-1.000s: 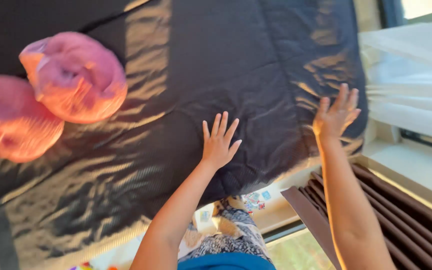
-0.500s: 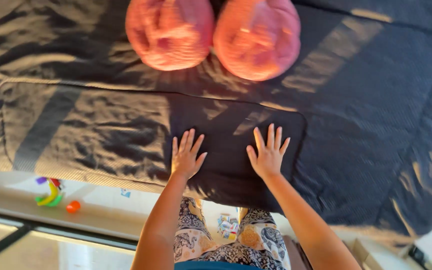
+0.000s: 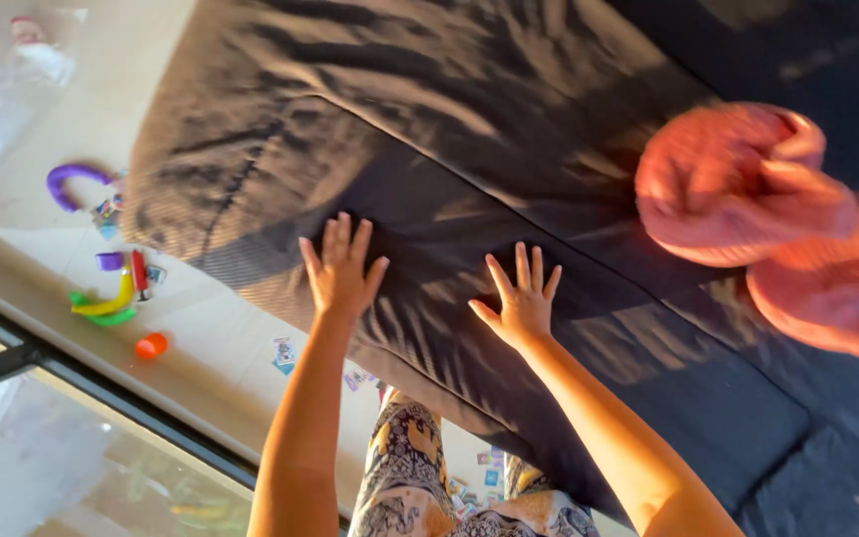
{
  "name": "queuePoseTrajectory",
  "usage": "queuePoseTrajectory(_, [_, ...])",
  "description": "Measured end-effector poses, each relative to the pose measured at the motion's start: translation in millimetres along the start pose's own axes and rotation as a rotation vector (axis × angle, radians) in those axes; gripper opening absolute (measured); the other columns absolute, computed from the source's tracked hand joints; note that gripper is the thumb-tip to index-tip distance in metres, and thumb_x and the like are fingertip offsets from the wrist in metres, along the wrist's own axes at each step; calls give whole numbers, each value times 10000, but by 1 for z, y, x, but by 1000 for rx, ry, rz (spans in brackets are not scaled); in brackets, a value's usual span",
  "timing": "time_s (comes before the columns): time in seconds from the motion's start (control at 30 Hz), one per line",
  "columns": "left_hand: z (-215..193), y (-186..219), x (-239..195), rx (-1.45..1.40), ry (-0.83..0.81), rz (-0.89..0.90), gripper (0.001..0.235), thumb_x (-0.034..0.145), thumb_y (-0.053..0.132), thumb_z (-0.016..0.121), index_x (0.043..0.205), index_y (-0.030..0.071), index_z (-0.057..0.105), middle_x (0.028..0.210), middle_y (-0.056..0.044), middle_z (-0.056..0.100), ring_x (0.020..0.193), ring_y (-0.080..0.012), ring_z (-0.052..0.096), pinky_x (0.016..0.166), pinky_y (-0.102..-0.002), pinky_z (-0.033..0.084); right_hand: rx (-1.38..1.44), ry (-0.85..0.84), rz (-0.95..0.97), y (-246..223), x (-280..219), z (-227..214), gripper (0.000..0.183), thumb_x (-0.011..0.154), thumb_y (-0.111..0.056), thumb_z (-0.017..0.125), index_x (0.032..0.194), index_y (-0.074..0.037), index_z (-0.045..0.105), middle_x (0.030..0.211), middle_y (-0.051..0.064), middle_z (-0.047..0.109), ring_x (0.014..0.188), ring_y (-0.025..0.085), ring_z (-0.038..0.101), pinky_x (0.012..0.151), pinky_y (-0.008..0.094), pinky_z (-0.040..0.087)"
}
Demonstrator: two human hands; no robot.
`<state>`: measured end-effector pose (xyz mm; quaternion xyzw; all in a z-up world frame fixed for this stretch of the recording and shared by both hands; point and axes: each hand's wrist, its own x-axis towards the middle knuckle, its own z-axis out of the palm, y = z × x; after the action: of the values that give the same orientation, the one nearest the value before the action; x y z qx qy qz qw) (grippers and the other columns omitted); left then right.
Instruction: Folding a pink towel into a decorative shape on a bed.
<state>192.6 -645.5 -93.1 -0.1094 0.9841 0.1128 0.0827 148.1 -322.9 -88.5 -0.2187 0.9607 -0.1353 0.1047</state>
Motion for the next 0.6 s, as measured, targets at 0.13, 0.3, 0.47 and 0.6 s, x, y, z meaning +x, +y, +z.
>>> queuePoseTrajectory(0.13, [-42,-133,34,-78,34,-386,716,983,592,540,1591,259,362,1716,-88,257,1582,-326,198,1227,-693,35,-33,-8,-97,-90,96,32,893,821,-722,662,1576,-318,406,1686,238,166,1545,498,107,1126,809,46])
queuePoseTrajectory(0.3, [-10,-279,53,-233,227,-625,802,965,597,587,1613,204,326,1678,-201,240,1536,-397,199,1138,-703,135,-80,-14,-108,-178,177,54,907,790,-773,651,1564,-360,422,1691,201,159,1549,485,100,1125,809,37])
queuePoseTrajectory(0.47, [44,-364,84,-603,285,-958,937,963,721,636,1594,109,310,1603,-243,382,1431,-430,383,1171,-523,342,-84,1,-161,-188,196,75,831,845,-759,609,1558,-362,451,1708,195,159,1568,457,94,1155,782,5])
queuePoseTrajectory(0.6, [63,-394,107,-1173,196,-1341,817,912,701,666,1364,29,561,1330,-168,649,1240,-261,599,1071,-391,464,-128,-3,-171,-182,197,80,824,872,-766,539,1570,-346,413,1712,188,121,1570,451,59,1165,766,-17])
